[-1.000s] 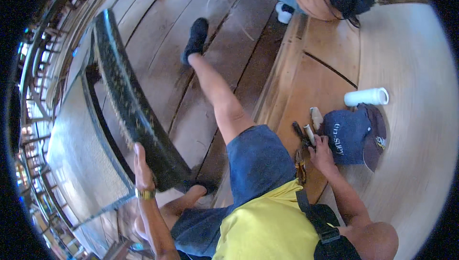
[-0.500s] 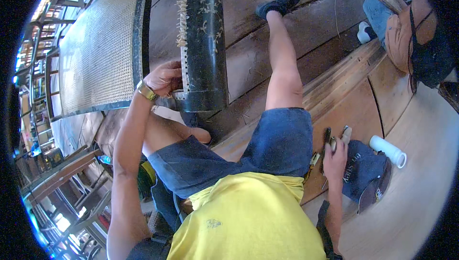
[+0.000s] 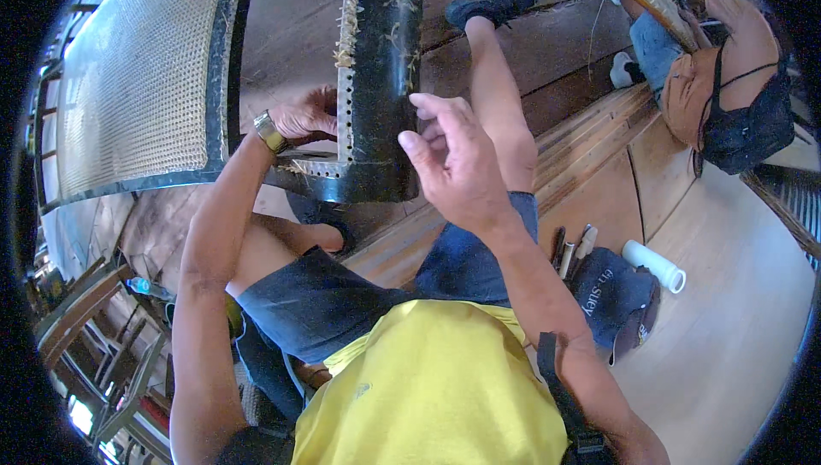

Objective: Repairing the seat/frame of a wooden chair using pliers and manual manipulation.

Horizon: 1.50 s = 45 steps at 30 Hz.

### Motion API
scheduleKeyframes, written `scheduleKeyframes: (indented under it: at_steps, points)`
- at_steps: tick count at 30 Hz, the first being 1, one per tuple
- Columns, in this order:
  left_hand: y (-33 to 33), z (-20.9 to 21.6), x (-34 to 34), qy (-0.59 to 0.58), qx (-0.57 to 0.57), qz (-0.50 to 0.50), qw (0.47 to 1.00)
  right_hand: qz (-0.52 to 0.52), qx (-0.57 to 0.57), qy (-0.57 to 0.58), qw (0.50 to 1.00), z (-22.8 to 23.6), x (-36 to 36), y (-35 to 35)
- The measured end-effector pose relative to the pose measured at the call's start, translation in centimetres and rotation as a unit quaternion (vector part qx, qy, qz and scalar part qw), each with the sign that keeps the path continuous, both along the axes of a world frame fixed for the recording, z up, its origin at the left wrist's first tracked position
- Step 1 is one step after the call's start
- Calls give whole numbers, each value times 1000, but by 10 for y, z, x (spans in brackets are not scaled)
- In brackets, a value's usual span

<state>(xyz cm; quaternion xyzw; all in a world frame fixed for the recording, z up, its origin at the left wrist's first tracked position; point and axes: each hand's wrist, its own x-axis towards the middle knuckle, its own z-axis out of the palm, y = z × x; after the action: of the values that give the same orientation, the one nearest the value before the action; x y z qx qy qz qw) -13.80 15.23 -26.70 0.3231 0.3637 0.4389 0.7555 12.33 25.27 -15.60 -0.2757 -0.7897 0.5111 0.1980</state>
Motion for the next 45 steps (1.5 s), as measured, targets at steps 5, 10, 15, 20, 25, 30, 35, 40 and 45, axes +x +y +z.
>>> scheduleKeyframes:
  at_steps: [5, 10, 15, 20, 25, 30, 35, 40, 45]
  points:
    - [-1, 5, 3, 1, -23, 9, 1000, 21, 145, -48, 988, 9, -15, -3]
    - [-3, 0, 8, 40, 0, 21, 999, 26, 138, -54, 989, 9, -15, -4]
    - [-5, -2, 14, -42, 24, 47, 998, 42, 133, -63, 988, 12, -7, -4]
    - [-8, -1, 15, -9, 36, 72, 997, 40, 133, -55, 989, 10, 0, 0]
    - [-10, 0, 15, 94, 73, 74, 990, 98, 230, -12, 968, 19, -23, -9]
    - [-17, 4, 9, 78, 102, 115, 985, 99, 231, -72, 965, 26, -63, -11]
    - [-40, 28, -19, 264, 6, -6, 964, 62, 211, -91, 971, 19, -72, -12]
    - [-76, 77, -19, 278, 24, 167, 946, 15, 173, 18, 985, -8, -57, -7]
    - [-106, 103, -3, 339, 20, 288, 896, -131, 34, -13, 991, -40, 65, 1]
